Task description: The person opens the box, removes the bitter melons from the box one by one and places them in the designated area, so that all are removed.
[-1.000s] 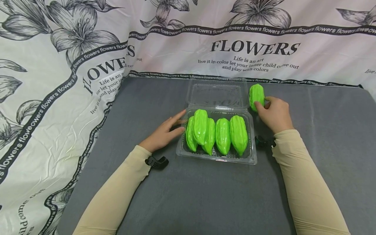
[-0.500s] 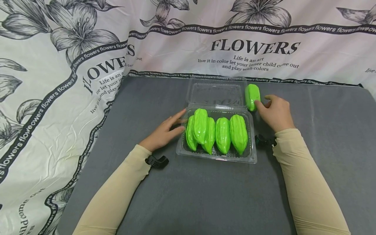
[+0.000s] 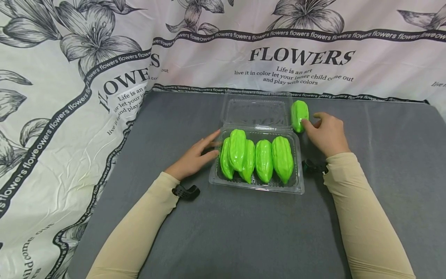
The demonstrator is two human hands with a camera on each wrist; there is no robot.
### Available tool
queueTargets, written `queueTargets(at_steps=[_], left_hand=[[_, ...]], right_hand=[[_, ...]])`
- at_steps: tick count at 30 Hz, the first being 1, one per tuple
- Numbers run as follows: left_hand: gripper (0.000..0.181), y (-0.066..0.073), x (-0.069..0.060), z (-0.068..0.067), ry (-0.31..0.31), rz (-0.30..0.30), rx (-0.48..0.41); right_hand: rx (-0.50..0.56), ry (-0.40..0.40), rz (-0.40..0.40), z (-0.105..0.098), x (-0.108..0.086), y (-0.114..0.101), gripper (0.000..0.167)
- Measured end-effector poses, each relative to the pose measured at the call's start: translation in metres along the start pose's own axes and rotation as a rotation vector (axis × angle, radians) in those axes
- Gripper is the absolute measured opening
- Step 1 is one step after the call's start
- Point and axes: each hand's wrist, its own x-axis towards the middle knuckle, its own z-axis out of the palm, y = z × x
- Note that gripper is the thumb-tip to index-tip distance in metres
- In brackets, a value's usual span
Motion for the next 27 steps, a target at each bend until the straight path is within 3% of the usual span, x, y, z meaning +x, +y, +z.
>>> queueTargets(at_steps=[13,27], left_hand=[[0.067,0.004,0.0,-0.001,-0.004,-0.002,-0.005],[0.067,0.001,0.0,0.0,-0.006,-0.003,-0.003]], right_hand=[[-0.039,0.016,0.005,-0.013,-0.006,-0.01,0.071],[-0.125,-0.123,0.019,-0.032,-0.02,-0.038,0.082]])
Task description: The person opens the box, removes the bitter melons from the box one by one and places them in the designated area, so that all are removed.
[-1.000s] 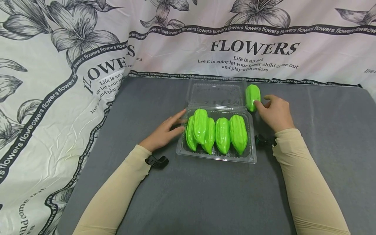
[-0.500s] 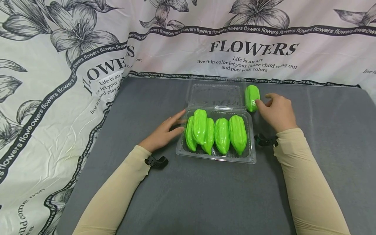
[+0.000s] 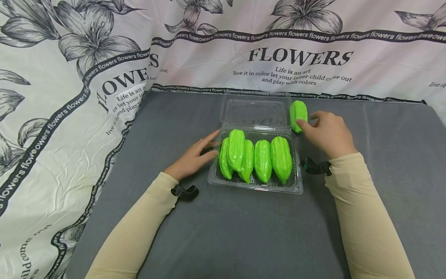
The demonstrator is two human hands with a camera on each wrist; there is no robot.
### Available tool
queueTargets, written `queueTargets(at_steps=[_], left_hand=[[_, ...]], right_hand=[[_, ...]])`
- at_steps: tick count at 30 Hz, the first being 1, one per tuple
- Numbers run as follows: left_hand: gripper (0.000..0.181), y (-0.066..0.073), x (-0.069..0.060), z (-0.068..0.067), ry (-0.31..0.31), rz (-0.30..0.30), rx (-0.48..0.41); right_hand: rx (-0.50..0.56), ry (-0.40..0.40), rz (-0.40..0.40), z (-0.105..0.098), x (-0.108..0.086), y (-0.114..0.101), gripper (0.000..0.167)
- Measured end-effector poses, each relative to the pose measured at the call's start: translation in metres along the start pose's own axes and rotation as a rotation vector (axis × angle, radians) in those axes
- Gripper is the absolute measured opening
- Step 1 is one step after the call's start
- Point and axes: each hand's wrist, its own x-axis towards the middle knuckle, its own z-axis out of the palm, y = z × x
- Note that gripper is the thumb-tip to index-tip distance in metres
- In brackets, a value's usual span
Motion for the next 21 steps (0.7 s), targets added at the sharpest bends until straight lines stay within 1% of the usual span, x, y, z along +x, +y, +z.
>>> queueTargets(at_steps=[6,16,21], left_hand=[[0.067,0.001,0.001,0.0,0.009,0.015,0.011],[0.067,0.001,0.001,0.0,0.012,0.011,0.008],[0.066,0.0,0.0,0.0,0.01,0.009,0.012]], right_hand=[[-0.013,-0.037,-0.031,-0.008,-0.011,-0.012,0.086],[-0.018,-0.036,-0.101,-0.017,-0.028,-0.032,0.077],[-0.031,-0.104,-0.13,-0.021,-0.036,-0.041,0.078]])
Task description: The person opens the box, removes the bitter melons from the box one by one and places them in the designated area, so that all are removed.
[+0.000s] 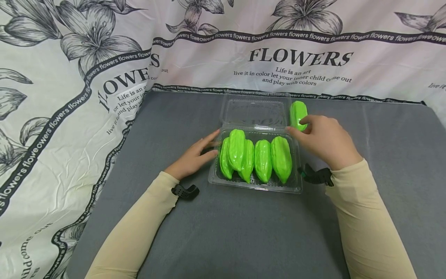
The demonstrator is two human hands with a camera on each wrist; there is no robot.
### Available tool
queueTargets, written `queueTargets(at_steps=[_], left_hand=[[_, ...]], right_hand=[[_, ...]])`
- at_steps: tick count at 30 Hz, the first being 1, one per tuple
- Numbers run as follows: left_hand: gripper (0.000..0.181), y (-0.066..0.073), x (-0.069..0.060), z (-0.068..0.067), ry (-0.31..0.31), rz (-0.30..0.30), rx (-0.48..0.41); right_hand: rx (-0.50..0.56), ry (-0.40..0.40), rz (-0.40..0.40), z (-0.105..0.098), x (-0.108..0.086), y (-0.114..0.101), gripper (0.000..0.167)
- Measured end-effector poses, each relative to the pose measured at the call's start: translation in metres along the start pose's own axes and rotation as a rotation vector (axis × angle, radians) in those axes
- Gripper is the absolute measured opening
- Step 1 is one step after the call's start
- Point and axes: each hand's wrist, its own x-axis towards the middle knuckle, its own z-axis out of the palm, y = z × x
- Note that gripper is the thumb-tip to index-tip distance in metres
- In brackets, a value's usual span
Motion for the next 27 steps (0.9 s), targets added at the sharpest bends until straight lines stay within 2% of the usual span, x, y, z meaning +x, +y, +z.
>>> queueTargets(at_steps=[5,7,12,17,23,27], left_hand=[[0.067,0.0,0.0,0.0,-0.004,0.002,-0.005],[0.067,0.001,0.0,0.0,-0.004,0.007,-0.007],[0.067,0.0,0.0,0.0,0.0,0.013,-0.002],[0.067,-0.001,0.0,0.0,0.001,0.011,0.001],[0.067,0.0,0.0,0.0,-0.002,0.005,0.004],[0.066,0.0,-0.001,0.0,-0.003,0.002,0.008]], right_hand=[[-0.043,-0.077,-0.035,-0.001,-0.007,-0.009,0.053],[-0.06,-0.096,-0.051,0.0,-0.009,-0.011,0.048],[-0.093,-0.155,-0.055,0.003,-0.011,-0.014,0.049],[-0.118,-0.222,-0.034,0.008,-0.01,-0.018,0.044],[-0.146,-0.237,-0.053,0.013,-0.009,-0.02,0.055],[-0.167,-0.242,-0.044,0.016,-0.01,-0.022,0.054]])
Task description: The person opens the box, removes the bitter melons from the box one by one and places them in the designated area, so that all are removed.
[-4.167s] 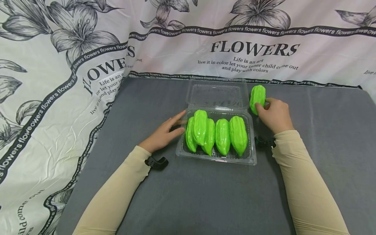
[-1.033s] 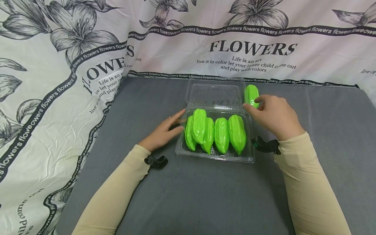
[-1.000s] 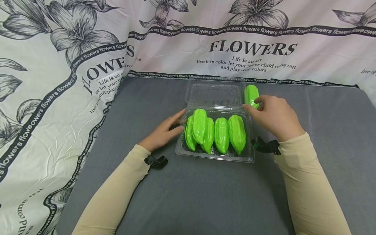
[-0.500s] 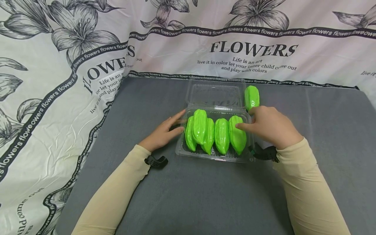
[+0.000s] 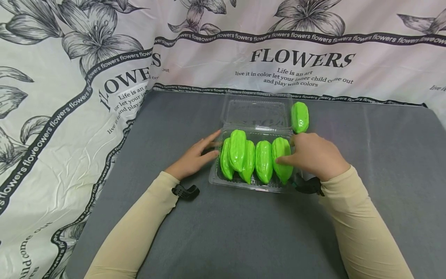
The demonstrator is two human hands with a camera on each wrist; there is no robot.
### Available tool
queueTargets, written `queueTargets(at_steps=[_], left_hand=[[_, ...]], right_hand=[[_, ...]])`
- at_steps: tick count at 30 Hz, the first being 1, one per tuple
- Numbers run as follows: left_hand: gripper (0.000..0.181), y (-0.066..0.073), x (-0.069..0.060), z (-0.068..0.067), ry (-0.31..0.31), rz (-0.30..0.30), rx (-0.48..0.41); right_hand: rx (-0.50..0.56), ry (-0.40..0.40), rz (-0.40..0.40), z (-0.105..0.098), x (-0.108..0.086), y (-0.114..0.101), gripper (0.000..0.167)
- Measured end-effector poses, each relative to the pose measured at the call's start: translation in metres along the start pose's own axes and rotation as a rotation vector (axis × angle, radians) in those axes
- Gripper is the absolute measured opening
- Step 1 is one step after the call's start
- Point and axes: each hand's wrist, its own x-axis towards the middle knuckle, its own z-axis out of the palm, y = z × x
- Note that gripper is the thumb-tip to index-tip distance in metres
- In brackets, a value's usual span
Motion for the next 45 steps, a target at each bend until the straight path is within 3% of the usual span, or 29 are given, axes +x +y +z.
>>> queueTargets(at_steps=[5,24,45], left_hand=[[0.067,0.0,-0.001,0.0,-0.001,-0.001,0.016],[0.066,0.0,0.0,-0.002,-0.013,-0.003,-0.006],[0.067,0.0,0.0,-0.001,-0.013,0.005,0.002]], right_hand=[[-0.003,-0.003,0.019,0.004,0.0,-0.004,0.046],[-0.005,0.044,0.026,0.018,0.004,-0.012,0.046],[0.032,0.071,0.015,0.015,-0.004,-0.017,0.043]])
